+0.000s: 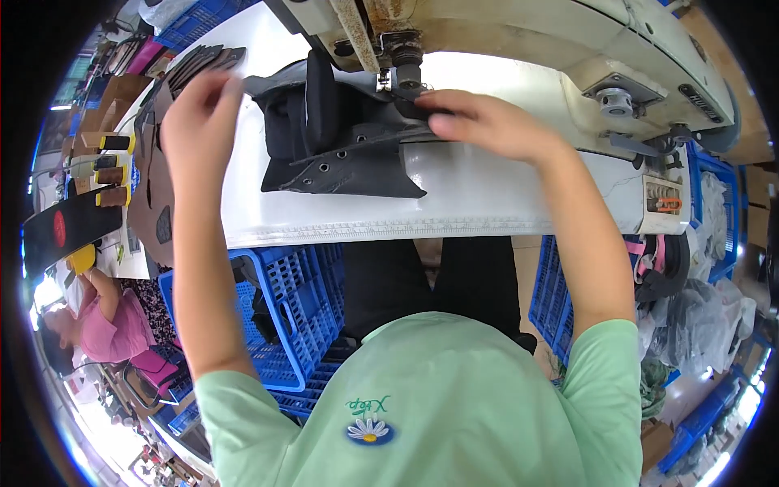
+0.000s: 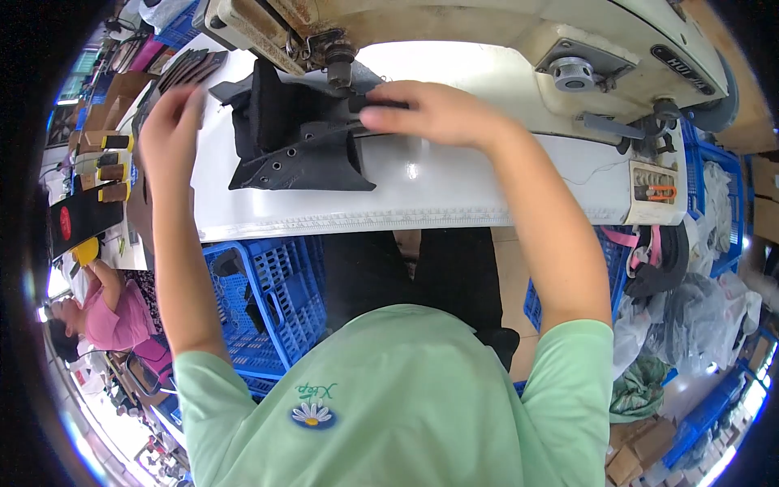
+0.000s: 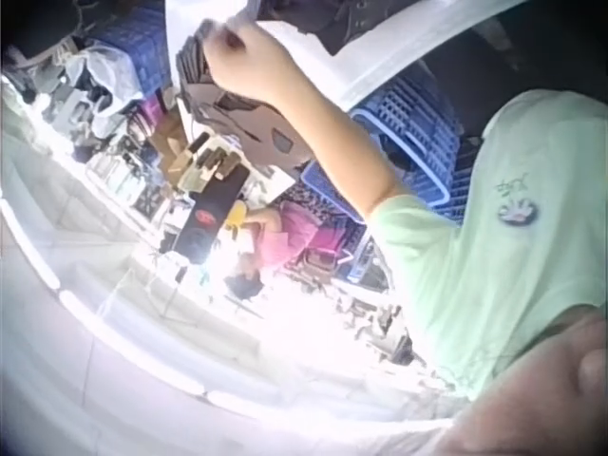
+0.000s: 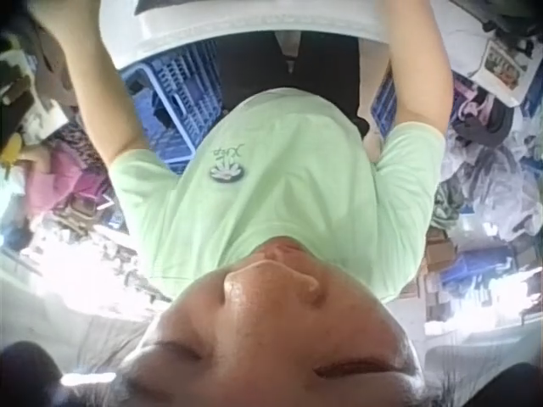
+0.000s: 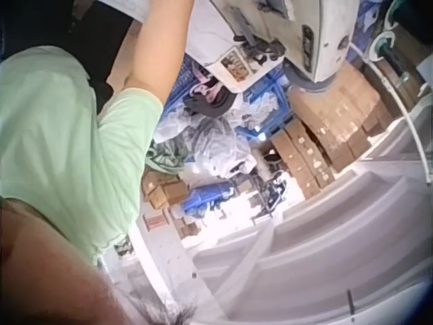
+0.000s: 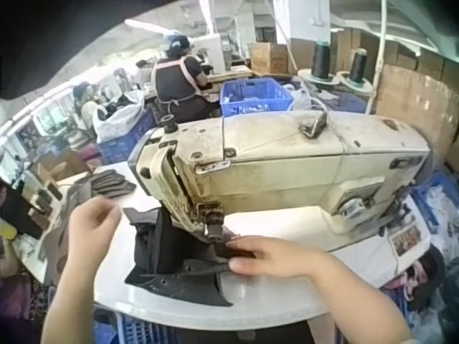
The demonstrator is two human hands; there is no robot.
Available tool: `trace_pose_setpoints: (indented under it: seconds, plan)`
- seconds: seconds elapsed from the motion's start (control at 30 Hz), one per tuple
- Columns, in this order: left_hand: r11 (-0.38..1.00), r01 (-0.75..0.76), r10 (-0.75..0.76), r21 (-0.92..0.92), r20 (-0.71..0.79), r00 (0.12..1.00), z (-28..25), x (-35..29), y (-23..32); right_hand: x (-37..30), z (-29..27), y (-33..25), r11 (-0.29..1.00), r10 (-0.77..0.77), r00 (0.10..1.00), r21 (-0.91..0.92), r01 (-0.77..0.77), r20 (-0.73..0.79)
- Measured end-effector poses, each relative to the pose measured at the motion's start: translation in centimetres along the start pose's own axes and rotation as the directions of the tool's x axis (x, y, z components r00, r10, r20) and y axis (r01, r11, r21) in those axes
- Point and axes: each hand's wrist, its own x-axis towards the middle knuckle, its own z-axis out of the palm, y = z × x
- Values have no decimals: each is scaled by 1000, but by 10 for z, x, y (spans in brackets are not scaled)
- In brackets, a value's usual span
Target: The recorder is stitching various components of a shoe using an industrial sewing machine.
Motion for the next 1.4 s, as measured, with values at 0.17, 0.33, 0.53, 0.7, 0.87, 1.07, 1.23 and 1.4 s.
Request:
trace_pose_setpoints:
  seconds: [0.17, 0.33, 0.53, 0.7, 0.87, 1.07, 1.23, 1.4]
  plan:
    - [939, -282, 305, -198, 95, 948, -10, -115, 78, 0, -18, 11, 990, -97, 986, -85, 109, 139]
    - [880, -457, 415, 132, 255, 873, 62, -121, 115, 19, -25, 11, 997, 68, 997, 32, -69, 20]
    - [917, -292, 210, 271, 293, 933, 104, -92, 119, 21, -19, 7, 998, 7, 1000, -57, -7, -8]
    - [859, -223, 65, 461, 334, 940, 133, -84, 114, 24, -10, 16, 966, -139, 990, -224, 132, -13]
    - [746, -294, 318, 597, 69, 946, 156, -105, 104, 28, -5, 27, 810, -430, 901, -418, 411, 53]
    - [814, -262, 240, 519, 110, 964, 164, -110, 89, 28, -2, 36, 773, -480, 877, -469, 427, 6]
    - [830, -323, 256, 456, 204, 945, 160, -114, 75, 28, 0, 38, 767, -515, 856, -472, 435, -47]
    - [842, -381, 342, 381, 170, 924, 160, -115, 62, 27, 6, 38, 700, -529, 848, -571, 428, -13]
